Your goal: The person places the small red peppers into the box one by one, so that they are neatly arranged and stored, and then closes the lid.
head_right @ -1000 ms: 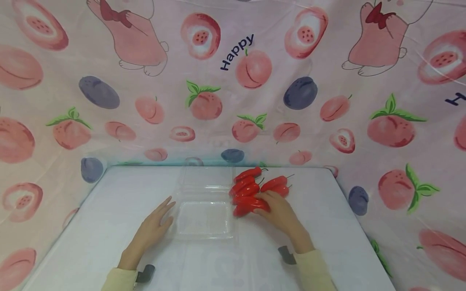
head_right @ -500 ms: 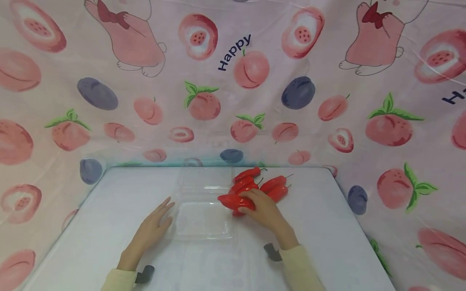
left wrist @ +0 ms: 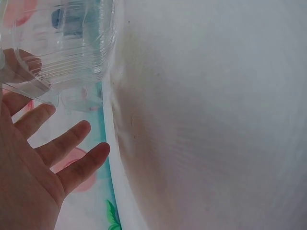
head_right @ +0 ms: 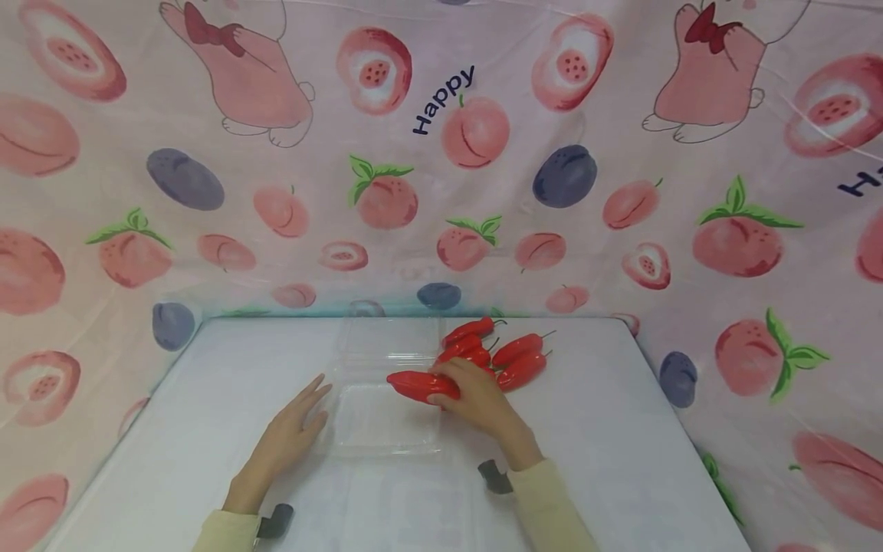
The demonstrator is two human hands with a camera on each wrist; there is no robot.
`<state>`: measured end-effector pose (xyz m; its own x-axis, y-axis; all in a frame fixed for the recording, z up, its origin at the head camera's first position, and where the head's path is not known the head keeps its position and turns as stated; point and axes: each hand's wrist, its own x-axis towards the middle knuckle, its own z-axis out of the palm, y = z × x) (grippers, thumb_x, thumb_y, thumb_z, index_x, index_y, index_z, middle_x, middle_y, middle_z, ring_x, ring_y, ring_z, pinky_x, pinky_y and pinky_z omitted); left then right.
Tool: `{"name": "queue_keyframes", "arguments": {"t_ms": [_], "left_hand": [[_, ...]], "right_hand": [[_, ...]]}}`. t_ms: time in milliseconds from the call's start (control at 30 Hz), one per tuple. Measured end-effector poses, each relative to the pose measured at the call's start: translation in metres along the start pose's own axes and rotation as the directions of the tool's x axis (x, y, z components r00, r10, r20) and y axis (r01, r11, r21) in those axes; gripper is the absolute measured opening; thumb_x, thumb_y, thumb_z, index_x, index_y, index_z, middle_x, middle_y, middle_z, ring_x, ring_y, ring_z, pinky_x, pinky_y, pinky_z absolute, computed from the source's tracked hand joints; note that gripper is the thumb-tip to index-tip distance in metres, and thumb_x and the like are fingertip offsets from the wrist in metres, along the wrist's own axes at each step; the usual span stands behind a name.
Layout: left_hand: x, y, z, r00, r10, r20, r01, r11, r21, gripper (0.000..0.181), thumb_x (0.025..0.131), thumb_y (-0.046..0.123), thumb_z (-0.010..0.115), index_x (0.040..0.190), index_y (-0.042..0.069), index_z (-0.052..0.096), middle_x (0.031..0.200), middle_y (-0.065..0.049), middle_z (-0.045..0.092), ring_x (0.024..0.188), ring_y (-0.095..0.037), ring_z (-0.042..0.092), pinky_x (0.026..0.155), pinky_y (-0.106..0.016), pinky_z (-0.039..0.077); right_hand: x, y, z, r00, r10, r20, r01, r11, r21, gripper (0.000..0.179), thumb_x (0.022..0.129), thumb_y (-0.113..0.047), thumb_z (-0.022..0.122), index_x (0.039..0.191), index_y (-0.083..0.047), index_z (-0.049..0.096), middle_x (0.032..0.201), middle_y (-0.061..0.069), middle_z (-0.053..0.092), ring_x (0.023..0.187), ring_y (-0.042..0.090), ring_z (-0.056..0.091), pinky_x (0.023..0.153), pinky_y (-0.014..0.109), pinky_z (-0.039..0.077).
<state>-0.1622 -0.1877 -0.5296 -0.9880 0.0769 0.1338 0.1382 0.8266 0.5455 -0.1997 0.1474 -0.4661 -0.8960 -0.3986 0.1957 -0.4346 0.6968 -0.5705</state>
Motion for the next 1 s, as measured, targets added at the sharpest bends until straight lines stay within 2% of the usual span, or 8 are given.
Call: {"name": "queue_keyframes", "arguments": {"t_ms": [233,567,1000], "left_hand": [[0.002,0.0,0.0,1.0,0.01,0.003,-0.01,1.0,0.001,0.051,0.097,0.023,0.058,0.146,0.015,0.048,0.16,-0.003,0.034,0.142,-0.035,0.04,0.11,-0.059,0.04],[0.002,-0.001,0.001,1.0,0.009,-0.006,-0.009,1.0,0.011,0.051,0.096,0.023,0.059,0.146,0.017,0.048,0.16,0.0,0.034,0.142,-0.033,0.041,0.111,-0.057,0.04],[0.002,-0.003,0.002,1.0,0.001,0.006,-0.001,1.0,0.027,0.052,0.096,0.026,0.057,0.147,0.019,0.048,0.16,0.001,0.034,0.143,-0.032,0.041,0.11,-0.057,0.041]], "right_hand": [[0.007,-0.008,0.01,0.999,-0.001,0.035,0.001,1.0,0.004,0.048,0.082,-0.034,0.078,0.128,-0.024,0.064,0.125,-0.002,0.065,0.113,0.017,0.058,0.089,0.04,0.058],[0.012,-0.015,0.027,0.996,-0.021,0.09,0.019,1.0,0.022,0.045,0.083,-0.039,0.077,0.125,-0.027,0.064,0.115,-0.007,0.065,0.104,0.011,0.058,0.085,0.03,0.058],[0.016,-0.027,0.039,0.992,-0.07,0.102,0.065,0.996,0.057,0.042,0.085,-0.039,0.075,0.123,-0.024,0.066,0.109,-0.008,0.067,0.099,0.008,0.059,0.083,0.026,0.056]]}}
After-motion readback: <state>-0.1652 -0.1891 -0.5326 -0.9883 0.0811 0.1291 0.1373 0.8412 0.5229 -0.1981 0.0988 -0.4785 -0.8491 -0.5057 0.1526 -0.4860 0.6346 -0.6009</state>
